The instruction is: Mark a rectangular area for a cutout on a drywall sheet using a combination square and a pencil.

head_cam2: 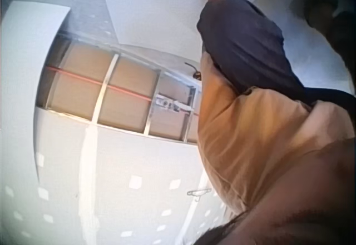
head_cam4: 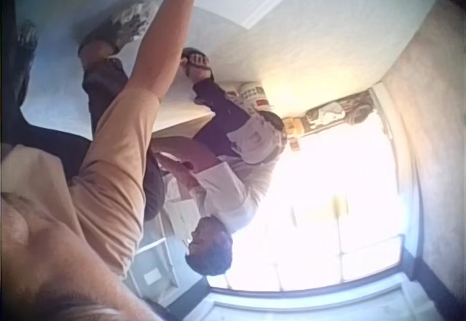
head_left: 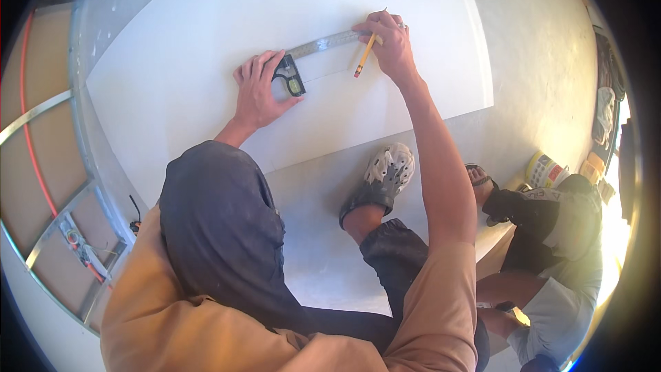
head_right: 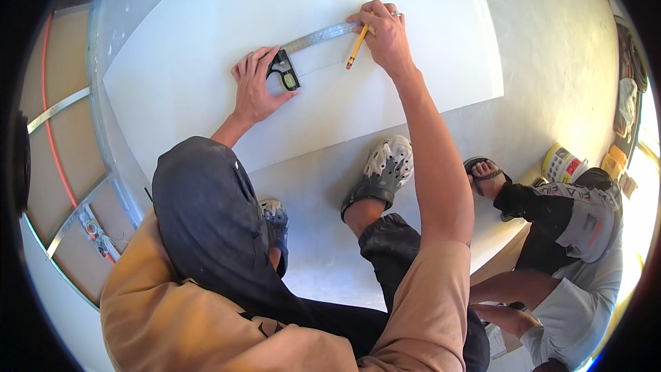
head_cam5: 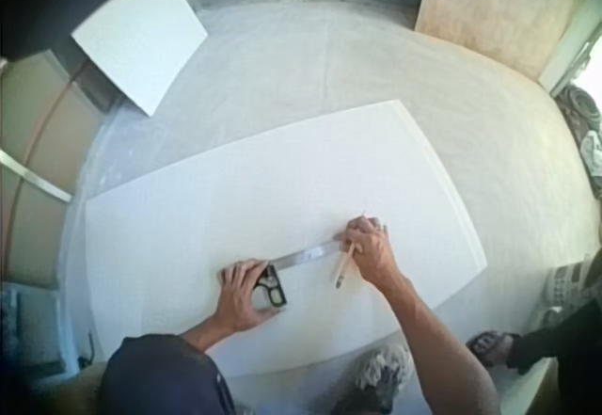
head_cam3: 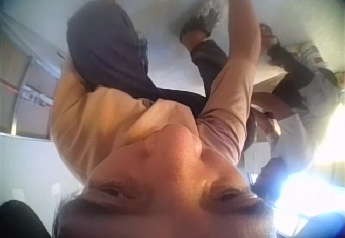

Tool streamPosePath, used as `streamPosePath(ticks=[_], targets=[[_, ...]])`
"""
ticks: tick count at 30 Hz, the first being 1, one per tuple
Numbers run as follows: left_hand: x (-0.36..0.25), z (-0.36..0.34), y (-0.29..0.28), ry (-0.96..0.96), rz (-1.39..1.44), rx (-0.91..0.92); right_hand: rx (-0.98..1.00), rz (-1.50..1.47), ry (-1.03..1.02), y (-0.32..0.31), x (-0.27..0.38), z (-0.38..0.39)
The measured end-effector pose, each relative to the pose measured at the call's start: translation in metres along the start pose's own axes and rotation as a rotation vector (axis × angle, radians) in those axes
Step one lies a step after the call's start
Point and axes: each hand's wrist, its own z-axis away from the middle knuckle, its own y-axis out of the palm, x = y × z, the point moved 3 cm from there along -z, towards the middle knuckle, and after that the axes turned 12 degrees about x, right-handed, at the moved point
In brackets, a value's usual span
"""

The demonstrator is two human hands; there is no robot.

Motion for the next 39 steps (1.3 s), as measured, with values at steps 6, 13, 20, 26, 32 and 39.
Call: streamPosePath(ticks=[6, 13, 20, 26, 32, 39], targets=[[-0.0001, -0.0004, -0.0003, 0.004, -0.001, -0.014, 0.000, -0.017, -0.012, -0.0013, -0.0008, 0.0004], [-0.0020, -0.0023, -0.0040, 0.007, -0.025, -0.014, -0.029, -0.009, -0.036, -0.0045, 0.0005, -0.0008], [-0.0025, -0.0003, -0.0004, 0.000, -0.018, -0.010, -0.011, -0.018, -0.019, -0.0013, 0.0000, 0.0023], [-0.0030, -0.0019, -0.0015, 0.012, -0.012, -0.015, -0.009, -0.028, -0.005, -0.0026, 0.0009, 0.0017], [-0.0015, -0.0016, -0.0020, 0.002, -0.007, -0.007, -0.001, -0.023, 0.015, -0.0034, 0.0031, 0.0008], [-0.0012, -0.0011, -0.0019, 0.006, -0.007, -0.005, 0.017, -0.034, 0.045, -0.0028, 0.0044, 0.0012]])
